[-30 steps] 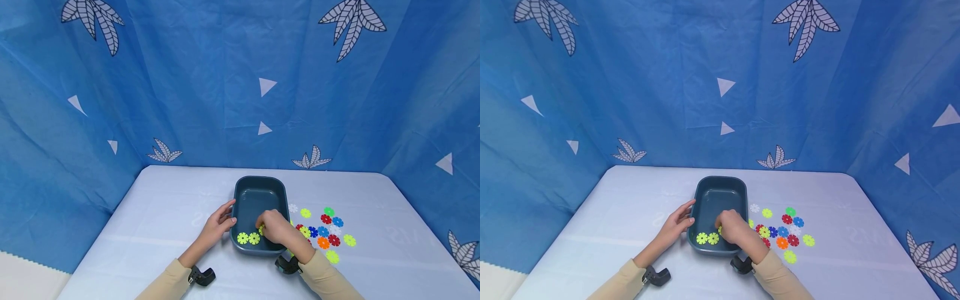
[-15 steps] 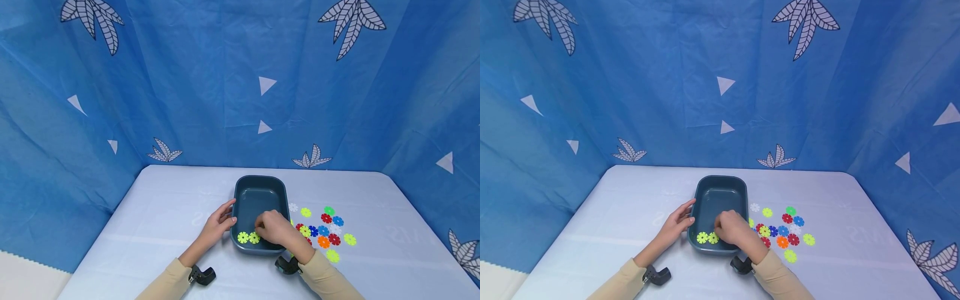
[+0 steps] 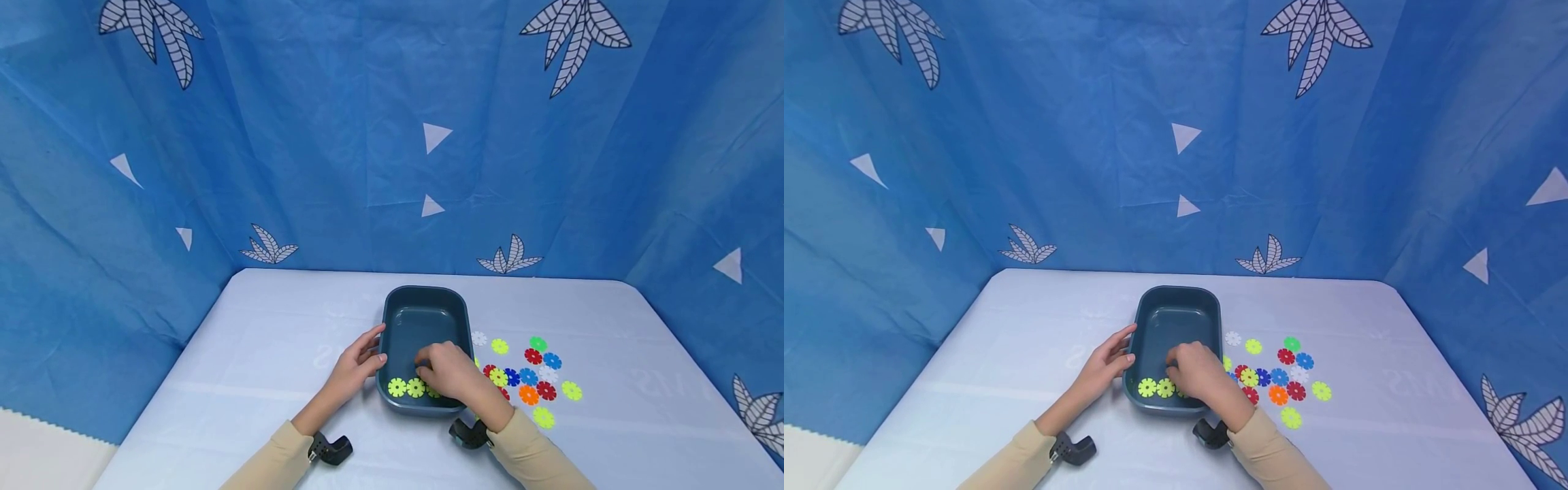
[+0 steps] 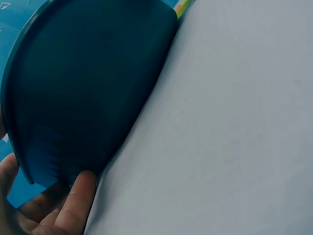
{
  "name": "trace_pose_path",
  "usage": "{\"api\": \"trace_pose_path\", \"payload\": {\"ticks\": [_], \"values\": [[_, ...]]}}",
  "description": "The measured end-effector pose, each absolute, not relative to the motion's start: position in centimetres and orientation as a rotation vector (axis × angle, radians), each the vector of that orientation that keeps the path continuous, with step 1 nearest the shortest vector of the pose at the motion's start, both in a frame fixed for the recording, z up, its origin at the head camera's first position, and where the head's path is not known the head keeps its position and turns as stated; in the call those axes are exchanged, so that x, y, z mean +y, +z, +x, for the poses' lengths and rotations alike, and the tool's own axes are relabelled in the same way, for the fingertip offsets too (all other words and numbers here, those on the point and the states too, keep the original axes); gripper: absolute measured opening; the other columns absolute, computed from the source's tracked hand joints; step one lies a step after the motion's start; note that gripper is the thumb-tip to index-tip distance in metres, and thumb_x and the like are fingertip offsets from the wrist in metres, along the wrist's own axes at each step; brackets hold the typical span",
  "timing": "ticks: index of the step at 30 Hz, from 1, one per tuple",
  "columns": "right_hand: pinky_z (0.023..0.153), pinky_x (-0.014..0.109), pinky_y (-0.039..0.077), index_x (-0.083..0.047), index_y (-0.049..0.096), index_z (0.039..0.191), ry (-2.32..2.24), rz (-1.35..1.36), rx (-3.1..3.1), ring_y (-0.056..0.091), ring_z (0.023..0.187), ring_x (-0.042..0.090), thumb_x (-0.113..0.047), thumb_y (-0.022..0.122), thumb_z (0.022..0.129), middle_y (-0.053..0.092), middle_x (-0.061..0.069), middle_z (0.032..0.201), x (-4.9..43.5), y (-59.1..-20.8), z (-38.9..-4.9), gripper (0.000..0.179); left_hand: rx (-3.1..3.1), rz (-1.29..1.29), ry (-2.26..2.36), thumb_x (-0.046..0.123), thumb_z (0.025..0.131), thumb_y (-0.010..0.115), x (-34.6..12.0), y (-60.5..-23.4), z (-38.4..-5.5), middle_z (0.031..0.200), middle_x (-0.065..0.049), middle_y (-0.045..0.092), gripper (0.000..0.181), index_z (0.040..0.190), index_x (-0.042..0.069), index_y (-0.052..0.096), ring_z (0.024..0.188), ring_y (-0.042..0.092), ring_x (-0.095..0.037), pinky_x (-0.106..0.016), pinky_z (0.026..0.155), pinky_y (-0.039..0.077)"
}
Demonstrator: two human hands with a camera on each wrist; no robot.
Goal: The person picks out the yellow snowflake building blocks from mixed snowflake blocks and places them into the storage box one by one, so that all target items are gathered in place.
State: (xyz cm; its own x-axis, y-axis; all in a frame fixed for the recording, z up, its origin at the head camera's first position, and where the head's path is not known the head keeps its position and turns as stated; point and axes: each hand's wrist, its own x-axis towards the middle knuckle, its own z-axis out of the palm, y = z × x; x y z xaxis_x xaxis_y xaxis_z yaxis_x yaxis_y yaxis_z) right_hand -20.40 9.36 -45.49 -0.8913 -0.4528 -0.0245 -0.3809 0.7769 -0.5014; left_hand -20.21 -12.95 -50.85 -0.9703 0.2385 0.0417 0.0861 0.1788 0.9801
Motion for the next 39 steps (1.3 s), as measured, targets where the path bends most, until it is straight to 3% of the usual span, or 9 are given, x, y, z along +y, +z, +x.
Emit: {"api": "trace_pose_path", "payload": {"ticks": [12,21,28,39], "values": [[0.070,0.035,0.064,-0.002,0.077,0.109,-0.800,-0.663,2.778,0.064,0.070,0.012,-0.012,0.071,0.094,0.078,0.012,0.096,9.4,-45.0,-20.5,0.019,2.326,0.317,1.909,0.018,0.101,0.061,-12.9,-50.7,-20.4,0.152,-0.025,0.049,0.059,0.157,0.019,0.041,0.134,0.056,-0.042,-0.039,0.092,0.063],[0.053,0.022,0.051,-0.002,0.076,0.110,-0.909,-0.698,2.730,0.058,0.061,0.010,-0.010,0.069,0.094,0.073,0.005,0.081,9.7,-44.6,-20.7,0.019,2.304,0.289,1.920,0.018,0.100,0.062,-12.8,-50.2,-20.3,0.151,-0.025,0.050,0.060,0.156,0.018,0.043,0.134,0.056,-0.042,-0.043,0.093,0.063],[0.056,0.023,0.052,-0.001,0.075,0.114,-0.959,-0.712,2.688,0.060,0.068,0.009,-0.012,0.069,0.095,0.075,0.005,0.087,10.0,-44.1,-20.7,0.023,2.302,0.295,1.923,0.018,0.100,0.063,-12.9,-50.4,-20.2,0.152,-0.025,0.049,0.060,0.156,0.018,0.043,0.135,0.055,-0.042,-0.043,0.094,0.062],[0.058,0.024,0.054,0.003,0.070,0.122,-1.145,-0.622,2.679,0.063,0.068,0.014,-0.016,0.066,0.097,0.072,0.010,0.080,13.1,-41.1,-21.0,0.032,2.324,0.276,1.920,0.019,0.099,0.064,-12.8,-50.5,-20.1,0.150,-0.024,0.051,0.058,0.154,0.021,0.045,0.133,0.057,-0.041,-0.042,0.092,0.063]]}}
